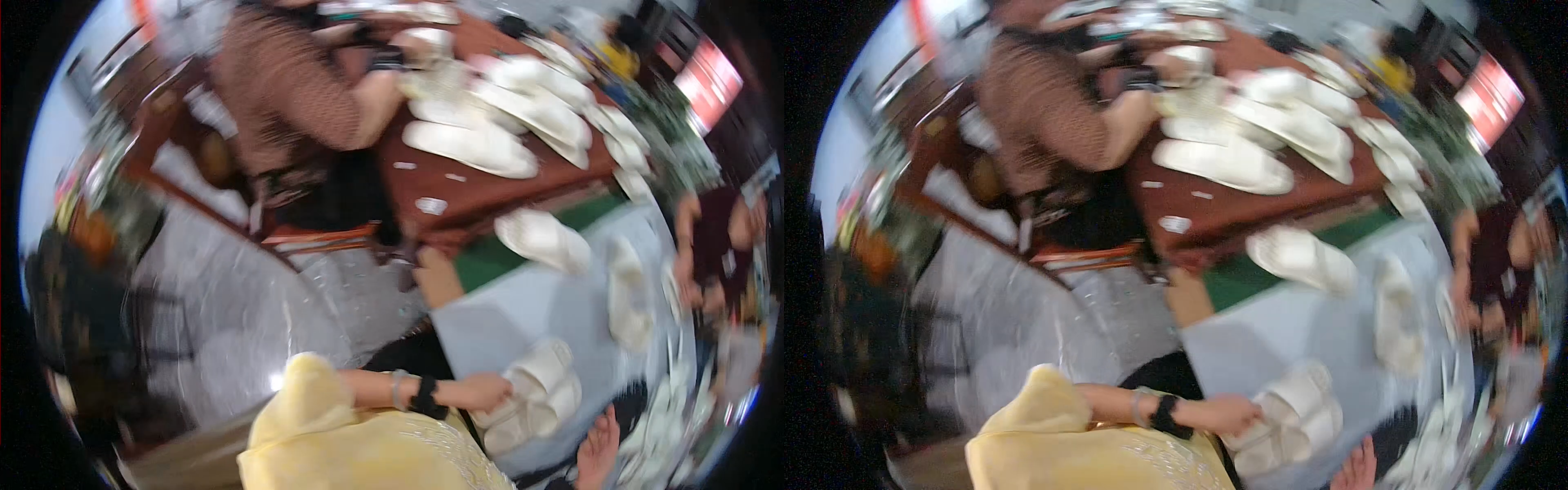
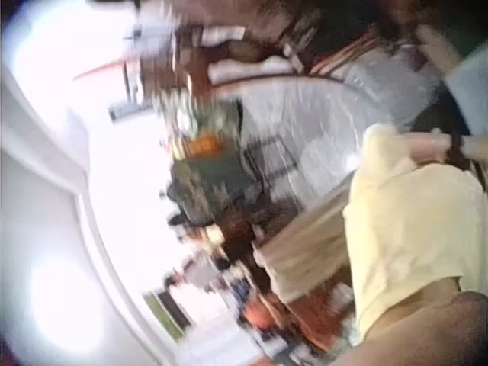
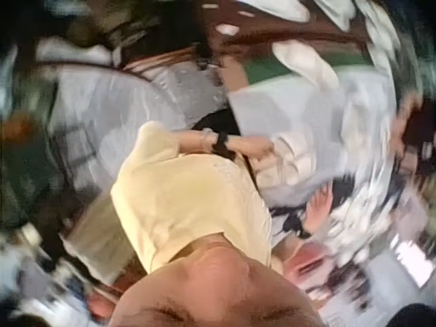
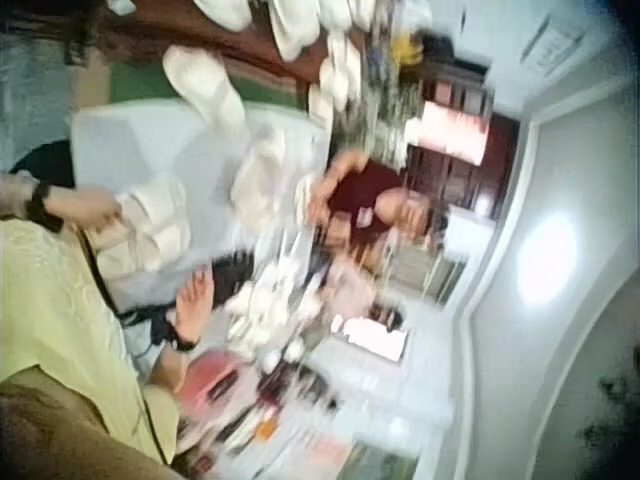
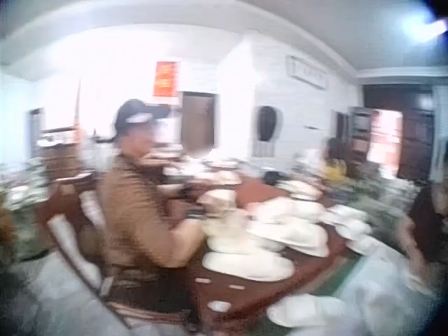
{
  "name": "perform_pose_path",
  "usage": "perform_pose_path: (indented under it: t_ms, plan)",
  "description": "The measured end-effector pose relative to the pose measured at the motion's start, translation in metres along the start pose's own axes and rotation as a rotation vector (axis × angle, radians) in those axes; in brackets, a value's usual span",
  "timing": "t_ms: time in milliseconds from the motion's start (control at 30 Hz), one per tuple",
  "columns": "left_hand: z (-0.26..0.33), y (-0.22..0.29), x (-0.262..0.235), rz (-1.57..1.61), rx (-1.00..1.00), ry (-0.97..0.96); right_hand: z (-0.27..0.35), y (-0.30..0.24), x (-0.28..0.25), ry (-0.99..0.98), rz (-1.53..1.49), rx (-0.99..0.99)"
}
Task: Assembling and checking hotel-style slippers at a production table.
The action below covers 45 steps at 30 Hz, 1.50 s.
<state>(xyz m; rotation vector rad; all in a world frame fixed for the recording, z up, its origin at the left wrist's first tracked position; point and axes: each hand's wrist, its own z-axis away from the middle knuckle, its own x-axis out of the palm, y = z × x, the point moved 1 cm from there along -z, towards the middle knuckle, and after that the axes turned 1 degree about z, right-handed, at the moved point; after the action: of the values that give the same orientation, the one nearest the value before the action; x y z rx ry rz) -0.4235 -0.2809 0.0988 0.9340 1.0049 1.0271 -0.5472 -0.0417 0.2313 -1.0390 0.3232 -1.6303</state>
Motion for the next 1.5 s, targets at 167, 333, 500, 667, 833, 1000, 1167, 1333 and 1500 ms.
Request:
perform_pose_path:
  t_ms: [167,333,500,667,833,1000,1167,1333,1500]
  plan:
    - [0.001,0.03,-0.022,0.374,-0.231,-0.096,0.034,0.016,-0.014,0.0,0.131,-0.188]
    - [-0.017,0.048,-0.017,0.487,-0.32,-0.143,0.049,0.025,-0.025,0.067,0.162,-0.284]
    - [-0.036,0.043,-0.014,0.851,-0.404,-0.036,0.025,0.006,0.001,-0.058,0.488,-0.179]
    - [-0.045,0.041,-0.004,0.983,-0.404,-0.069,-0.069,0.016,0.013,-0.223,0.944,-0.588]
    - [-0.032,0.07,-0.006,0.81,-0.392,-0.006,-0.129,0.03,0.034,-0.317,1.162,-0.495]
    - [-0.032,0.042,-0.016,1.024,-0.331,-0.084,-0.145,0.04,0.047,-0.432,1.333,-0.449]
    - [-0.048,0.038,0.003,1.161,-0.364,-0.081,-0.15,0.043,0.042,-0.458,1.268,-0.176]
    - [-0.049,0.039,0.002,1.115,-0.349,-0.092,-0.142,0.038,0.042,-0.321,1.268,-0.401]
    - [-0.014,0.085,-0.027,0.879,-0.391,-0.12,-0.134,0.031,0.018,0.033,0.991,-0.628]
